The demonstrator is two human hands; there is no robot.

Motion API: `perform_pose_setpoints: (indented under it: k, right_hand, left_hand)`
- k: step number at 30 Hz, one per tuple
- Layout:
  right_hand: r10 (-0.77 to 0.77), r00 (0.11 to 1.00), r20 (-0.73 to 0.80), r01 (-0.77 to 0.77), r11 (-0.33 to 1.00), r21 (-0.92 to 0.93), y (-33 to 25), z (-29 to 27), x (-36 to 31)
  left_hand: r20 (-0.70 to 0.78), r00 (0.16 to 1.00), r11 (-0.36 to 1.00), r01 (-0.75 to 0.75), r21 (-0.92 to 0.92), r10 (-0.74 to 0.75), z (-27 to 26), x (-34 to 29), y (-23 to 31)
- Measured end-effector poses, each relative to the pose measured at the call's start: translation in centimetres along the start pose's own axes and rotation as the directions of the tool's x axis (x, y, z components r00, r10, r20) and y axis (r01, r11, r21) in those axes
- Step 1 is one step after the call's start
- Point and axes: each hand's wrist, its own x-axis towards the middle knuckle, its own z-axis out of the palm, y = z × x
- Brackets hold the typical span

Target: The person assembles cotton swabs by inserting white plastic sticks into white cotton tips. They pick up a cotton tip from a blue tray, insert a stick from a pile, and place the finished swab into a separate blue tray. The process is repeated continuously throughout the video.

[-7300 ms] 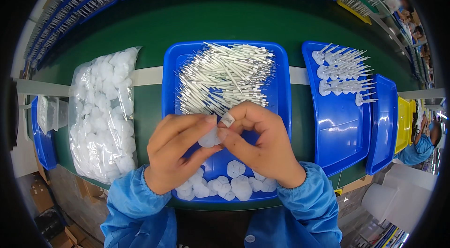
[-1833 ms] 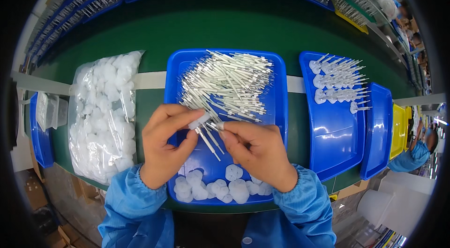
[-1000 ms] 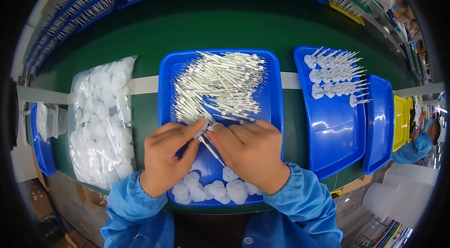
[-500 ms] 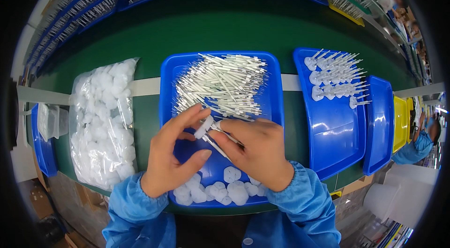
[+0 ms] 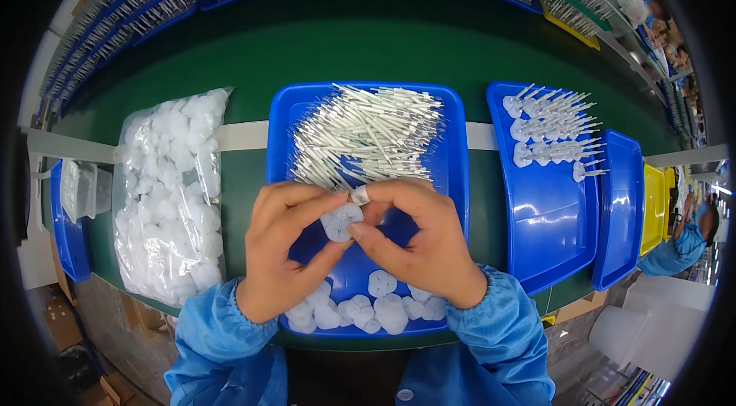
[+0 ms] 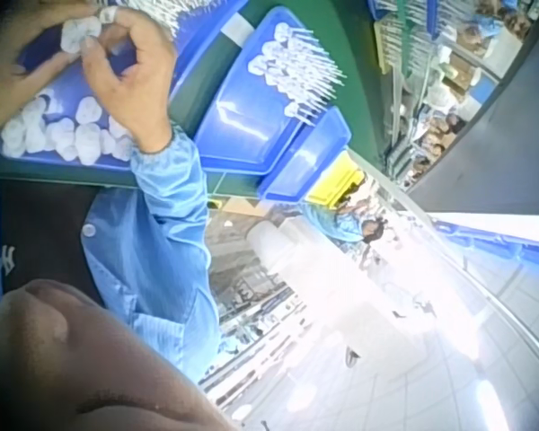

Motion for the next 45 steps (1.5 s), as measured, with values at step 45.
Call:
perform_pose_setpoints:
  k: [45]
  right_hand:
    - [-0.123,0.961,0.247,0.254,0.744,-0.619,-0.8,-1.3,-3.3]
  left_hand:
    - [0.398,0.916,0.969,-0.048,0.241,-0.054,-1.2,-3.1,1.3]
